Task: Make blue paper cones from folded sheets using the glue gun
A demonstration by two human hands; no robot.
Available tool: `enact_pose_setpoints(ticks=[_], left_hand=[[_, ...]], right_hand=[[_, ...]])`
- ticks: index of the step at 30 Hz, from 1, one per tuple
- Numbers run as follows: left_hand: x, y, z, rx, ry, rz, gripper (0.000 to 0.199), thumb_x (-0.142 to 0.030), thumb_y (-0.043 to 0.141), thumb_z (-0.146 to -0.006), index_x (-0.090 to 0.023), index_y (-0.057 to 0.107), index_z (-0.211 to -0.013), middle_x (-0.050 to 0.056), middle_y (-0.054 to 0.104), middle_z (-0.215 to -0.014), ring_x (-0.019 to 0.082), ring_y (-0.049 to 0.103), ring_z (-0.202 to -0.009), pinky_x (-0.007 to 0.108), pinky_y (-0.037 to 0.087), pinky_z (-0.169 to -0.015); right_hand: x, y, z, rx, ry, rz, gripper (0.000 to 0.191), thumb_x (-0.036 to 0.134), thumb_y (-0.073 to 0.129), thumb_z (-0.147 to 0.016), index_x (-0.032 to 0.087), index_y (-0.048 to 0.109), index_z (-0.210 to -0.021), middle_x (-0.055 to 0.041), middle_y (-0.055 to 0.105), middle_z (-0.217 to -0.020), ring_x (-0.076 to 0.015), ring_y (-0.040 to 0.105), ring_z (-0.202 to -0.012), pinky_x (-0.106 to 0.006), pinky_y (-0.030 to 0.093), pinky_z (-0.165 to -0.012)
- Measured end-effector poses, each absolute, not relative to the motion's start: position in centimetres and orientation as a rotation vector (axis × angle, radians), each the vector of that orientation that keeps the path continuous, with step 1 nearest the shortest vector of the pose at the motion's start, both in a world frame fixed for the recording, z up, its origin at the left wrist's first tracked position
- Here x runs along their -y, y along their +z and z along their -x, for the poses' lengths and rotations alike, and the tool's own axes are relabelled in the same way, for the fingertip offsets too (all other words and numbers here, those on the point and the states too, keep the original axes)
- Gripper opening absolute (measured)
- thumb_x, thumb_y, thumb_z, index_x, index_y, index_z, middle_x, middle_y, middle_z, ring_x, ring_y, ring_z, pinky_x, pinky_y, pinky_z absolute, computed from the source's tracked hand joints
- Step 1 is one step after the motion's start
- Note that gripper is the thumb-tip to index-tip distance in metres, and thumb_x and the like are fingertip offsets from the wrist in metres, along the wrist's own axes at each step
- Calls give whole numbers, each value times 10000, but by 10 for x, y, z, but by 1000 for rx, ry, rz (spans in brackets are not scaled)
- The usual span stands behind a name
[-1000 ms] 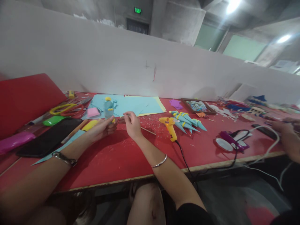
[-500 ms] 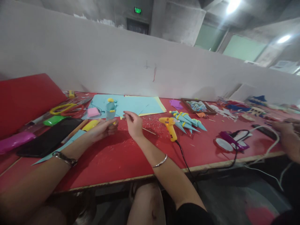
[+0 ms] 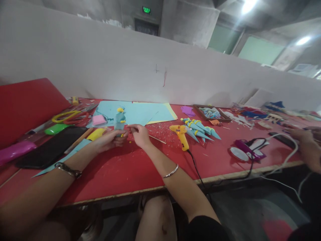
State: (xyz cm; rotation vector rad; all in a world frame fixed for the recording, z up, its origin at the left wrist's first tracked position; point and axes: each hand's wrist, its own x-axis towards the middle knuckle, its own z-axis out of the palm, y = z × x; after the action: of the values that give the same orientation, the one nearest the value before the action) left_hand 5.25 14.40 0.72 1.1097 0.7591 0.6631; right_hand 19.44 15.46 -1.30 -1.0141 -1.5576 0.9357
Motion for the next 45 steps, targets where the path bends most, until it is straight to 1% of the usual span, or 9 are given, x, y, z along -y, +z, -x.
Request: enact_pose_setpoints(ticks=[7,10,12,15,21,29,33,38,45], left_hand=[[-142,10,-55,-804,698,-1079,147,-175,461,-751,-154,445,-607,-86,204,-448,38,175,-375,131,233,-360],[-140,13,-56,-795,753,-1064,144,-155,406,-778,-152,459,-644,-79,244,-447,40,199,-369,131,250,-363],[-140,13,-55,-764,786,-1054,164,-134,366,-791,-152,461,-658,-77,261,-444,42,197,-361,135,256,-362],[-141,13,-54,-735,803,-1036,196,-141,345,-818,-154,454,-655,-78,257,-437,41,190,-347,136,246,-355],[-140,13,-56,-774,868,-1041,301,-286,340,-888,-150,455,-645,-70,301,-441,27,213,-329,133,233,-347],[-138,16,-60,-913,983,-980,129,-147,431,-818,-139,514,-720,-11,526,-553,49,420,-399,141,336,-383],[-139,16,-61,-972,997,-918,124,-55,423,-750,-140,505,-713,3,563,-616,62,476,-458,161,420,-465],[-141,16,-58,-779,941,-949,162,-49,371,-722,-153,450,-626,-23,466,-559,54,401,-426,156,382,-434],[-144,12,-55,-699,819,-1045,380,-145,315,-821,-155,371,-445,-25,298,-444,71,276,-397,173,302,-378]], right_hand=[[-149,-3,-201,1948,601,1311,253,165,386,-826,161,635,-866,-46,664,-873,-125,592,-810,-237,446,-749],[-137,7,-206,2201,170,1630,230,282,456,-820,145,621,-903,-116,631,-965,-208,579,-924,-302,444,-766],[-130,12,-208,2255,26,1839,327,359,502,-796,122,580,-1007,-159,603,-1013,-262,583,-934,-352,455,-746],[-125,16,-210,2281,20,1981,366,344,481,-815,110,522,-1092,-172,586,-1041,-273,599,-916,-366,467,-726],[-125,20,-211,2451,38,1904,301,61,326,-833,110,524,-1055,-154,597,-1025,-235,604,-942,-324,466,-733],[-132,15,-213,2440,22,1844,259,124,392,-839,124,518,-1065,-144,581,-1052,-217,585,-950,-301,444,-746],[-137,14,-219,2411,63,1854,254,110,362,-849,120,553,-1016,-132,604,-1000,-201,575,-945,-287,421,-758],[-141,12,-221,2412,91,1815,274,66,363,-825,121,571,-994,-128,605,-995,-193,564,-934,-281,402,-767],[-143,8,-216,2371,88,1678,286,92,364,-817,124,614,-952,-131,567,-1012,-184,554,-912,-273,402,-753]])
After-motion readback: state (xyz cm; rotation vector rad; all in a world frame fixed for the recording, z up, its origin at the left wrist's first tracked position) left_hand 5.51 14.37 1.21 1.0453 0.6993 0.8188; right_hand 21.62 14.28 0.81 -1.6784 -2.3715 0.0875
